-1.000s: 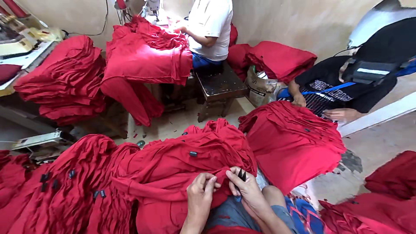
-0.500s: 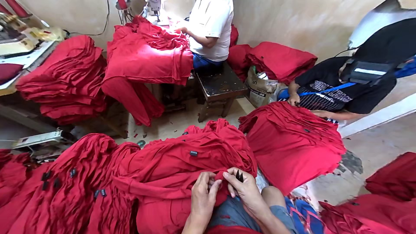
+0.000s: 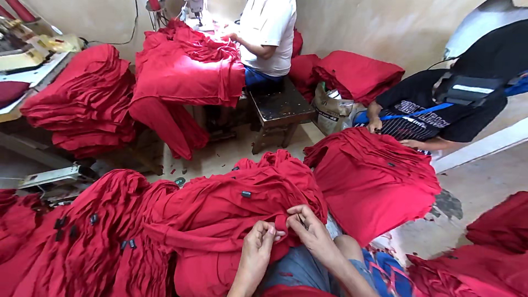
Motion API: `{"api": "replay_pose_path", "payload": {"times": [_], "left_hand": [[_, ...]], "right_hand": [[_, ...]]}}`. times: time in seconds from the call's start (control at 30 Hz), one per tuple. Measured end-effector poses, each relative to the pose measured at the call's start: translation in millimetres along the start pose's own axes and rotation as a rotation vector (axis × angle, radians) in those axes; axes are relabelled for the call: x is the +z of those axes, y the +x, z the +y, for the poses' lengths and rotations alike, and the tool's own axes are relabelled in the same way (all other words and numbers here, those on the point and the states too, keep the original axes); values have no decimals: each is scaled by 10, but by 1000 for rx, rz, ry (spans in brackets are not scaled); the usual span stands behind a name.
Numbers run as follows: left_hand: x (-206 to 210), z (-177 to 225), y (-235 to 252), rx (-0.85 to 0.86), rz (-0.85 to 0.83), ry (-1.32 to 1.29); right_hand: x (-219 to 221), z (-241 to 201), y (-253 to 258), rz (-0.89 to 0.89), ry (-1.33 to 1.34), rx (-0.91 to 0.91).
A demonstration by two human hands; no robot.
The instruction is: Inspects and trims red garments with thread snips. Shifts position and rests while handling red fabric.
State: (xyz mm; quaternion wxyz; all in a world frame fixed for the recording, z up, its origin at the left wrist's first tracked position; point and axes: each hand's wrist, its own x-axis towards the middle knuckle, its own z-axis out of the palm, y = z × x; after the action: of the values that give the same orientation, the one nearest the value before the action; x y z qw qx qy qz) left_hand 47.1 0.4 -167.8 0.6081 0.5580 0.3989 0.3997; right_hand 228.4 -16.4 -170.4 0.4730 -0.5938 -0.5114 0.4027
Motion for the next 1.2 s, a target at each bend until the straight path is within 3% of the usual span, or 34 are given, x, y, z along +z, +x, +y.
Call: {"api": "replay_pose_path", "payload": {"times": [0.07, 0.17, 0.37, 0.7, 0.8, 0.93, 1.0, 1.1, 1.2], "left_hand": [[-5, -20, -15, 1, -10, -1], [-1, -17, -12, 20, -13, 6], [-1, -47, 8, 41, 2, 54], [-10, -79, -12, 55, 12, 109], [-15, -87, -5, 59, 8, 110], [-22, -88, 0, 59, 4, 78], [-13, -88, 7, 49, 4, 58], [23, -65, 26, 20, 56, 70], [58, -45, 66, 28, 117, 193]], "right_hand": [[-55, 0, -29, 60, -346, -105], [-79, -30, -71, 174, -583, -281], [-52, -12, -108, 156, -615, -570], [40, 46, -83, 149, -666, -657], [44, 56, -96, 142, -568, -530], [19, 3, -37, 53, -169, 10], [47, 50, 17, 37, 108, 119], [141, 70, 16, 57, 288, 100], [170, 94, -23, 14, 139, -66]]}}
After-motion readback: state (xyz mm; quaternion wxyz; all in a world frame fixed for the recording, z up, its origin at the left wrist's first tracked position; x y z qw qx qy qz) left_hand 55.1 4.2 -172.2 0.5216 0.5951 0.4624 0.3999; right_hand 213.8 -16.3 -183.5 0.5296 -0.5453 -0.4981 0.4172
